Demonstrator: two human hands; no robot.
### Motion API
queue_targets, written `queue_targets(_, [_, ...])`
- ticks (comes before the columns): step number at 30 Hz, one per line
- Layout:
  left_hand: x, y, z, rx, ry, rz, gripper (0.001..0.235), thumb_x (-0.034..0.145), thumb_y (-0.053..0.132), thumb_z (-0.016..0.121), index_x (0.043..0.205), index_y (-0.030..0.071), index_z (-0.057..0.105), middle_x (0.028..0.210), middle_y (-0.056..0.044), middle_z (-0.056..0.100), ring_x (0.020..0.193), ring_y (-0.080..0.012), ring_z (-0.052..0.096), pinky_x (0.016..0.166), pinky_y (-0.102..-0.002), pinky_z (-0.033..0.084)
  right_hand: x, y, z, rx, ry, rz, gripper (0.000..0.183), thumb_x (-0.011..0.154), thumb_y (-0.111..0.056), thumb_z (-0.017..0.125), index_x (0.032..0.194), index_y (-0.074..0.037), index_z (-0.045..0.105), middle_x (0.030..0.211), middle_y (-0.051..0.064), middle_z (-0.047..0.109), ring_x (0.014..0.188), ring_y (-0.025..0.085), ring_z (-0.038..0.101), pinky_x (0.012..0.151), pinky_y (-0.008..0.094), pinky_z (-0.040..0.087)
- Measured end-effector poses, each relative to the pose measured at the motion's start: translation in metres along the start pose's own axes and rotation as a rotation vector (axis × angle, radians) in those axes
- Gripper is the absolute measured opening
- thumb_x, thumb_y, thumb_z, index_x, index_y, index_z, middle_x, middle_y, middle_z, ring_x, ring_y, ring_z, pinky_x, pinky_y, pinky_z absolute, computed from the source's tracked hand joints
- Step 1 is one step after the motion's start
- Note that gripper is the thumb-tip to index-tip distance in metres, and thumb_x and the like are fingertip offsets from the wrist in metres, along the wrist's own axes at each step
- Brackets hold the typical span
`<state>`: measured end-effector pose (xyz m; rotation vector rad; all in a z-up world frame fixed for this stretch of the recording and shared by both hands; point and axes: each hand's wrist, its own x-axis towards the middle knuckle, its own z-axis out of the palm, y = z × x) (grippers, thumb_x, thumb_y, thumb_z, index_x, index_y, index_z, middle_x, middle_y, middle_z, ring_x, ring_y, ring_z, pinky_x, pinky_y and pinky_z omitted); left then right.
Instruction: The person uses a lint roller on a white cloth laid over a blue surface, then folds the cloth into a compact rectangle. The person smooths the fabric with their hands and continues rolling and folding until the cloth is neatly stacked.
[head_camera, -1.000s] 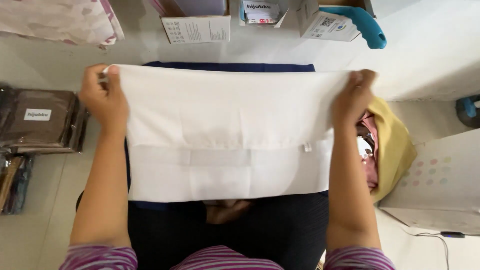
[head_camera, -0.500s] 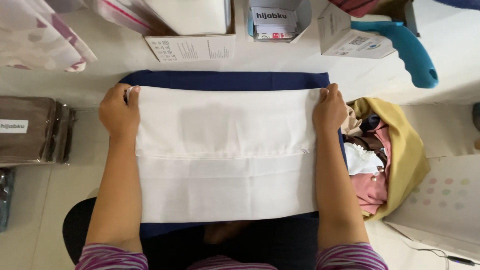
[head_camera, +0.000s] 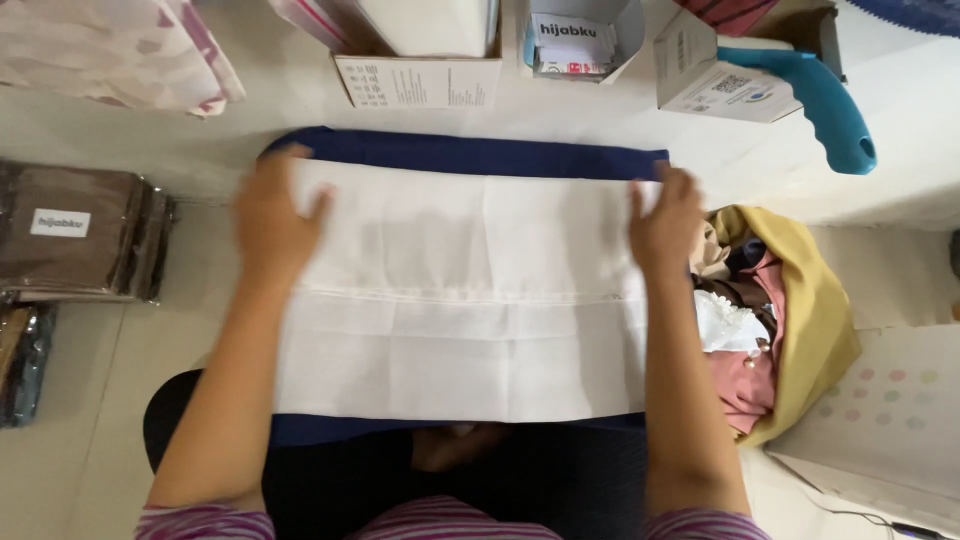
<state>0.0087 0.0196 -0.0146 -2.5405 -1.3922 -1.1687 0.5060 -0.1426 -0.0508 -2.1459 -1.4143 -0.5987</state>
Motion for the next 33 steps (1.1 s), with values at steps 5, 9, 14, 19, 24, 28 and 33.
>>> queue_targets(5, [-0.023,0.047,0.031,0.115,-0.379,0.1,0.06,0.099,0.048,0.059,0.149,0.016,0.057,0.155,-0.016,0.051,0.14,-0.0481,0.045,0.11,-0.065,0.032,-0.031,-0.128,-0.033,0.17,-0.539,-0.191,0.064,0.105,-0.055,0.041,0.158,-0.019,0.041,0.167,0.018,0.022,0.155,0.039,0.021,0.119,0.063,0.019])
queue_targets(9, [-0.013,0.008,0.023,0.149,-0.549,0.045,0.069,0.105,0.061,0.039,0.16,0.019,0.044,0.165,-0.017,0.04,0.151,-0.048,0.033,0.121,-0.065,0.018,-0.022,-0.113,-0.041,0.025,-0.734,-0.101,0.066,0.107,-0.064,0.029,0.165,-0.034,0.025,0.173,0.009,0.02,0.158,0.034,0.019,0.125,0.064,0.011])
queue_targets(14, [-0.012,-0.005,0.017,0.136,-0.61,-0.058,0.072,0.102,0.069,0.035,0.162,0.03,0.037,0.172,-0.003,0.027,0.157,-0.0377,0.02,0.125,-0.062,0.01,-0.018,-0.069,-0.054,-0.089,-0.729,0.1,0.074,0.103,-0.075,0.017,0.166,-0.036,0.022,0.173,0.004,0.018,0.159,0.03,0.018,0.125,0.064,0.008])
queue_targets(19, [-0.015,-0.005,0.017,0.145,-0.568,-0.04,0.071,0.101,0.07,0.037,0.161,0.031,0.04,0.172,-0.003,0.028,0.158,-0.0403,0.014,0.126,-0.06,0.013,-0.02,-0.024,-0.052,-0.148,-0.742,0.292,0.077,0.102,-0.078,0.015,0.167,-0.036,0.015,0.175,0.0,0.008,0.16,0.032,0.006,0.123,0.069,-0.004])
queue_targets(24, [-0.006,-0.005,0.017,0.19,-0.624,-0.033,0.074,0.101,0.07,0.031,0.163,0.031,0.032,0.173,-0.003,0.023,0.158,-0.0425,0.014,0.126,-0.058,0.016,0.002,0.079,-0.025,-0.032,-0.877,0.394,0.08,0.101,-0.076,0.031,0.168,-0.036,0.012,0.175,0.012,0.006,0.159,0.038,0.015,0.124,0.067,0.016])
queue_targets(28, [-0.006,0.001,0.016,0.278,-0.532,-0.003,0.072,0.1,0.07,0.03,0.161,0.033,0.037,0.175,0.002,0.024,0.159,-0.0387,0.019,0.128,-0.053,0.017,0.059,0.124,-0.117,0.313,-0.145,0.613,0.049,0.106,-0.047,0.063,0.145,-0.017,0.06,0.135,0.016,0.066,0.128,0.038,0.059,0.101,0.053,0.048])
queue_targets(33, [-0.005,0.002,0.016,0.252,-0.708,-0.131,0.076,0.092,0.074,0.024,0.16,0.042,0.018,0.173,0.011,0.008,0.161,-0.0322,0.001,0.127,-0.049,0.006,0.13,0.019,-0.263,0.535,0.146,0.429,0.027,0.107,-0.034,0.062,0.104,-0.009,0.068,0.079,0.004,0.068,0.063,0.013,0.063,0.062,0.03,0.05])
